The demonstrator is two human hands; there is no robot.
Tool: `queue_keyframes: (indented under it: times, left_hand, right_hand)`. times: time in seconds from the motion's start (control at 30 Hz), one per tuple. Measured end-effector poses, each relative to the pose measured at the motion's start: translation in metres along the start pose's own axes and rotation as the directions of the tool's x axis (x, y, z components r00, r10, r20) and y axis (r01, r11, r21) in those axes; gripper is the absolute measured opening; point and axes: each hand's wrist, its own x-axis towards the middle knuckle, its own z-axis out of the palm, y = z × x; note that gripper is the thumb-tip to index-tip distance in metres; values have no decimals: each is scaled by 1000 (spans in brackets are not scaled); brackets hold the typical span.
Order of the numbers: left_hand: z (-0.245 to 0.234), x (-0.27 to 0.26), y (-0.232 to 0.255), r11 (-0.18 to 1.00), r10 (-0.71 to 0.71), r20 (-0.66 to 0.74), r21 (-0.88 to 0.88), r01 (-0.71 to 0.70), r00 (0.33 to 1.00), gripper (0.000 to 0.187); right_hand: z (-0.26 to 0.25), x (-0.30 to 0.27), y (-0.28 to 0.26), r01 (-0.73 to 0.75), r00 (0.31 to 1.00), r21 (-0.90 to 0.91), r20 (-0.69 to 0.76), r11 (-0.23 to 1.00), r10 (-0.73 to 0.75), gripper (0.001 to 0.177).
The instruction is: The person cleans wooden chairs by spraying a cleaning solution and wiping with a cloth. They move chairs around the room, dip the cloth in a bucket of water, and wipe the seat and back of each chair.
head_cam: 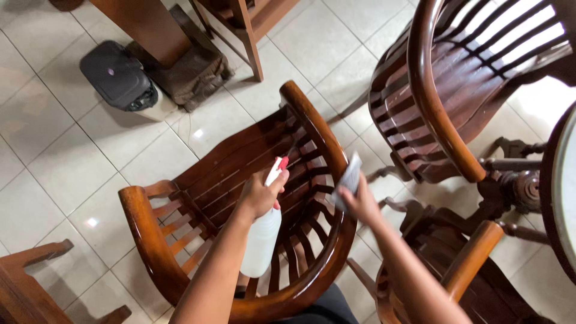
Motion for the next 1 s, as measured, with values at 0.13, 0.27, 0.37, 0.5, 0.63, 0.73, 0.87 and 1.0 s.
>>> queue_keyframes:
  times: [0.13, 0.27, 0.37, 0.5, 0.63, 0.73, 0.87, 1.0]
  left_hand:
    - [-1, -7, -2, 999, 30, 5, -18, -30, 1000, 48]
    - [1, -27, -3, 999, -21, -56, 25, 23, 998, 44]
    - [4, -44, -7, 1000, -18, -87, 17, 19, 996, 43]
    - [8, -66, -19, 994, -33, -130, -103, 20, 991, 42]
    - [7, -82, -31, 987, -36, -148, -158, 12, 988, 38]
    - [7, -87, -41, 978, 14, -125, -203, -39, 992, 35]
    - [9, -92, -51, 960, 104, -27, -259, -107, 994, 32]
    - [10, -108, -56, 970, 95, 4, -227, -91, 996, 29]
  right_hand:
    - [7, -2, -16, -101, 994, -328, -60, 939, 87, 97]
    - [25, 100, -35, -53, 991, -689, 53, 723, 123, 89]
    - [57, 194, -56, 123, 992, -741, 120, 661, -49, 93]
    - [100, 288, -84, 311, 944, -785, 191, 536, -269, 87]
    - [99, 326, -86, 362, 932, -698, 290, 618, -218, 99]
    - [67, 309, -65, 311, 929, -371, 315, 875, -196, 90]
    - [21, 239, -29, 109, 923, -76, 379, 991, -73, 70]
    - [-3, 117, 16, -73, 972, 82, 231, 994, 53, 57]
